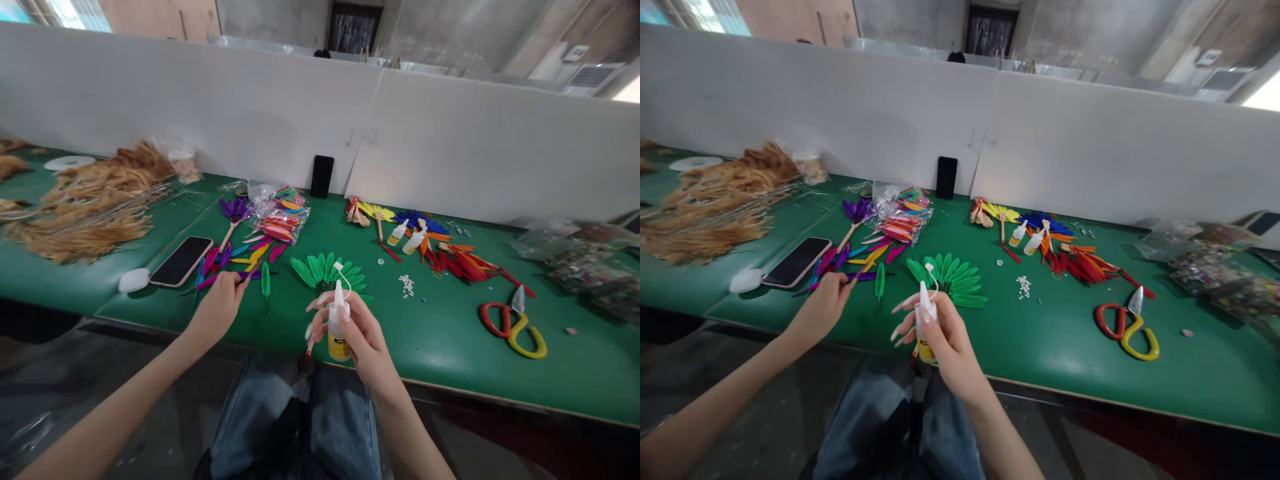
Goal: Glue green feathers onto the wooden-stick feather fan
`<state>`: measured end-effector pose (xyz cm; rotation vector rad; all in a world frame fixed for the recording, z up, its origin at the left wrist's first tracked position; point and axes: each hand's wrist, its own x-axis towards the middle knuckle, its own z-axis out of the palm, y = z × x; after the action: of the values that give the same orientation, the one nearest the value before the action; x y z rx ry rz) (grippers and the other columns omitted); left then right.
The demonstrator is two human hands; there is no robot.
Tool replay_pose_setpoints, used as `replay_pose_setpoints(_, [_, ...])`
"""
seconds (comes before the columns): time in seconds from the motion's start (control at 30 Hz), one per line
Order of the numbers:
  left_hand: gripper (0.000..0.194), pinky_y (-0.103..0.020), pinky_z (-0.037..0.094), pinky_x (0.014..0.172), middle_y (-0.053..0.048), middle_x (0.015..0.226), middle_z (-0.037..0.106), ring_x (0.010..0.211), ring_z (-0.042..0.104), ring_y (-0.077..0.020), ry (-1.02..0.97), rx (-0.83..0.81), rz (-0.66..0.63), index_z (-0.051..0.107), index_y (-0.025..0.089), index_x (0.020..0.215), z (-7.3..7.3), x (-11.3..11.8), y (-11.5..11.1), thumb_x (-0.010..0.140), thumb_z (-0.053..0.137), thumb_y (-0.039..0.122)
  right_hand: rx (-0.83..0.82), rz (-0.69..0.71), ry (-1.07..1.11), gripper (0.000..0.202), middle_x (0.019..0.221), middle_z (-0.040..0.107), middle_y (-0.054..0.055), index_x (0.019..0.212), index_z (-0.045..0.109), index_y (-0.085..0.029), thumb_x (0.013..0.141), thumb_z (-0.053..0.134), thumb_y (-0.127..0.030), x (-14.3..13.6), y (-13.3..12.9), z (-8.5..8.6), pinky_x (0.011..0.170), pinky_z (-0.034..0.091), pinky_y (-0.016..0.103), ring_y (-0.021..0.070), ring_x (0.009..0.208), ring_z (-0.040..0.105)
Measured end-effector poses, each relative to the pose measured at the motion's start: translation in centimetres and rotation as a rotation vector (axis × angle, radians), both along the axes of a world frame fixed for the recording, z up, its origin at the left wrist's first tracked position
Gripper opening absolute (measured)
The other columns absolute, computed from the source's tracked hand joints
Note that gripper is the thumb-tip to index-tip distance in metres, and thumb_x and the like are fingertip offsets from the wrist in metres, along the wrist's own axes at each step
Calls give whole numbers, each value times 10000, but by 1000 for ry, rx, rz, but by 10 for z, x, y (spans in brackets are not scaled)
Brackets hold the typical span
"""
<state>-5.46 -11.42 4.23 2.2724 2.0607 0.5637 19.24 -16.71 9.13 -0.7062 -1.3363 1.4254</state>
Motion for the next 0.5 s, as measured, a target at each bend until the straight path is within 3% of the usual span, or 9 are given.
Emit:
replay_pose_setpoints(0.07, [136, -314, 465, 609, -45, 796, 571, 718, 594, -201, -227, 84, -2, 410, 205, 977, 22, -1, -15, 904, 352, 305, -13, -9, 34, 211, 819, 558, 19, 982, 460, -233, 913, 399, -423, -2, -4, 3, 503, 489, 254, 106, 548, 527])
replay_pose_setpoints(0.13, [195, -276, 472, 573, 10, 721, 573, 629, 593, -159, -375, 105, -104, 376, 232, 1097, 48, 3, -37, 914, 355, 294, 12, -30, 60, 202, 708, 497, -23, 987, 465, -247, 921, 386, -420, -3, -8, 9, 459, 452, 230, 90, 484, 452])
replay_pose_setpoints(0.2, [232, -264, 477, 580, 24, 698, 592, 602, 593, -143, -357, 209, -199, 429, 278, 1132, 74, 12, -60, 904, 396, 310, 54, -45, 57, 197, 670, 477, -33, 1009, 488, -254, 928, 388, -403, -2, -13, 16, 487, 449, 225, 92, 503, 446])
replay_pose_setpoints(0.3, [247, -253, 473, 561, 23, 797, 649, 635, 608, -146, -290, 177, -373, 506, 375, 1120, 105, 27, -85, 889, 443, 312, 77, -51, 3, 184, 721, 552, -5, 1007, 535, -250, 936, 405, -358, 1, -21, 28, 599, 472, 253, 111, 611, 522])
replay_pose_setpoints(0.4, [339, -241, 453, 494, 38, 737, 657, 570, 592, -138, -249, 164, -509, 453, 413, 1207, 120, 38, -91, 887, 454, 301, 85, -51, -60, 177, 838, 606, 24, 1017, 556, -261, 935, 416, -332, 7, -29, 38, 634, 484, 268, 129, 686, 562])
replay_pose_setpoints(0.5, [383, -241, 446, 485, 37, 701, 651, 539, 583, -135, -207, 180, -580, 423, 393, 1253, 123, 43, -88, 888, 459, 285, 129, -64, -173, 205, 916, 615, 41, 1071, 547, -283, 924, 427, -360, 12, -38, 45, 570, 493, 269, 139, 666, 569])
